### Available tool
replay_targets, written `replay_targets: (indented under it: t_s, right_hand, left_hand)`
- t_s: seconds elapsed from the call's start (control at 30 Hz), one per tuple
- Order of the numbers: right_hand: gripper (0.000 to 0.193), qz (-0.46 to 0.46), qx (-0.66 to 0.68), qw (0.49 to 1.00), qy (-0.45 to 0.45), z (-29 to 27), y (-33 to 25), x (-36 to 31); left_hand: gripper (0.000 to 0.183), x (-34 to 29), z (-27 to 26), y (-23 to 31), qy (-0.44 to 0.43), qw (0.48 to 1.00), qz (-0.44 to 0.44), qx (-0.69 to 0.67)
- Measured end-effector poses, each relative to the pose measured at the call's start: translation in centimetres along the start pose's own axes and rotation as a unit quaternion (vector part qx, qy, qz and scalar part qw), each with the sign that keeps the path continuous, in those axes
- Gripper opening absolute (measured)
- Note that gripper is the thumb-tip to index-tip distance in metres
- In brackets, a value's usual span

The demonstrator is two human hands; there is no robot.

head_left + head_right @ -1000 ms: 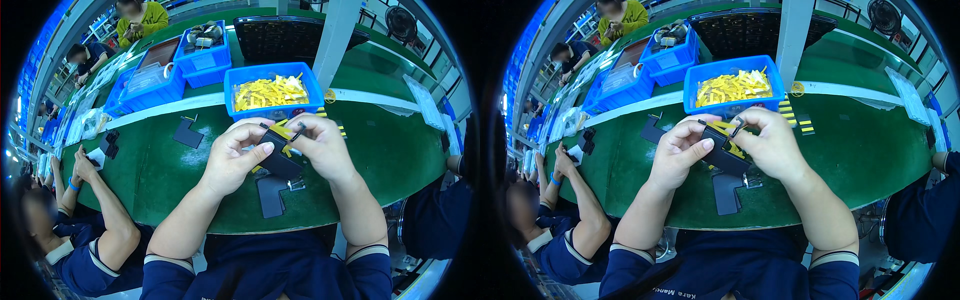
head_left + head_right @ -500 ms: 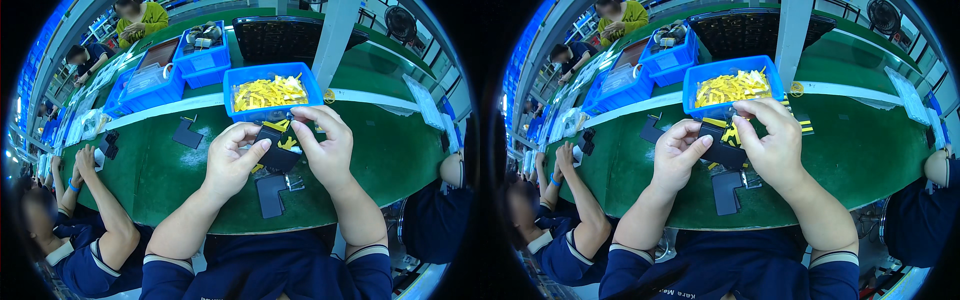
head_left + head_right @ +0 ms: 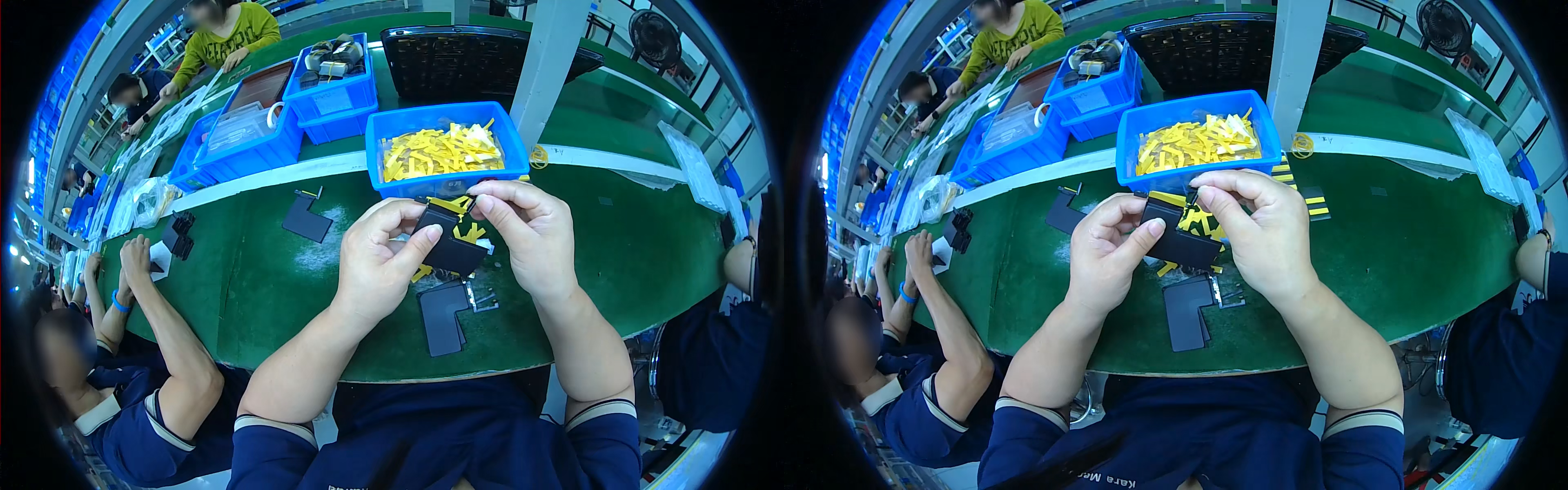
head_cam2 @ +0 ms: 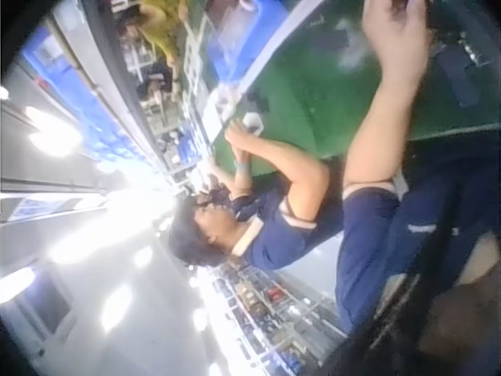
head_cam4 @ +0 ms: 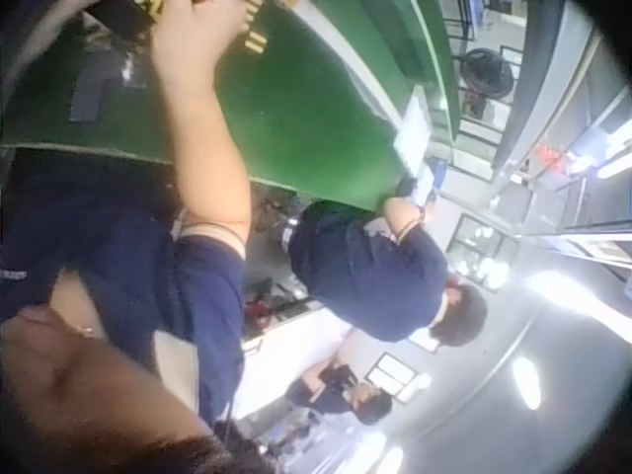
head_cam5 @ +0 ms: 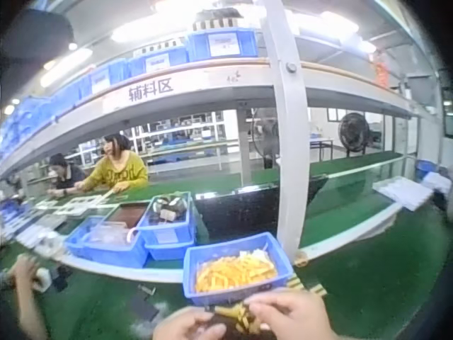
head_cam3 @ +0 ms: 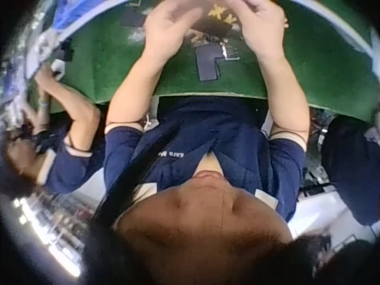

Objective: The person repeatedly picks small black rectangular components from a stack and applies yellow adhesive strips to their edges. They then place the prepared components onto the green work surface. The process is repetitive and involves handling multiple identical units one at a time.

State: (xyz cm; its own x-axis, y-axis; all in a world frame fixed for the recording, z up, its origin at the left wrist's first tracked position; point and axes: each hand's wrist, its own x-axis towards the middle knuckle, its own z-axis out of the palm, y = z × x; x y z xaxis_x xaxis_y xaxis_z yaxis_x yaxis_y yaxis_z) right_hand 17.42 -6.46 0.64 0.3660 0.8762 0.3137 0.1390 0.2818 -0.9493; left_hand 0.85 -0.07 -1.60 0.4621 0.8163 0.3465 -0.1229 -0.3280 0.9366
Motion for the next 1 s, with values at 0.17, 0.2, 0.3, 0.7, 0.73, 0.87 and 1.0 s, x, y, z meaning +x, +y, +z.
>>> replay_targets:
  t_s: [0.17,0.2,0.3,0.7,0.73,0.87,1.0]
  right_hand:
    - [0.011,-0.024,-0.070,0.997,0.003,0.2,0.1,-0.1]
    - [0.011,-0.027,-0.089,0.996,0.004,0.2,0.0,-0.1]
    - [0.010,-0.018,-0.079,0.997,0.005,0.3,-0.1,-0.1]
    - [0.006,0.045,0.110,0.990,-0.080,-0.6,0.5,0.5]
    - [0.006,0.054,0.144,0.983,-0.097,-0.9,0.8,0.6]
    - [0.010,0.084,0.229,0.960,-0.138,-1.1,0.6,0.9]
    - [0.020,0.108,0.259,0.949,-0.142,-0.7,-0.3,1.0]
  left_hand:
    - [0.017,-0.1,0.0,0.4,-0.016,0.999,-0.039,-0.007]
    - [0.017,-0.1,0.1,0.5,-0.020,0.999,-0.039,-0.009]
    - [0.019,0.0,0.0,0.1,-0.017,0.999,-0.028,-0.013]
    - [0.020,-0.1,0.0,0.1,-0.047,0.990,-0.071,-0.109]
    - [0.019,-0.1,0.0,0.1,-0.058,0.988,-0.070,-0.122]
    - [0.019,0.1,0.0,0.9,-0.087,0.971,-0.103,-0.199]
    - [0.020,0.3,-0.2,1.0,-0.085,0.959,-0.119,-0.244]
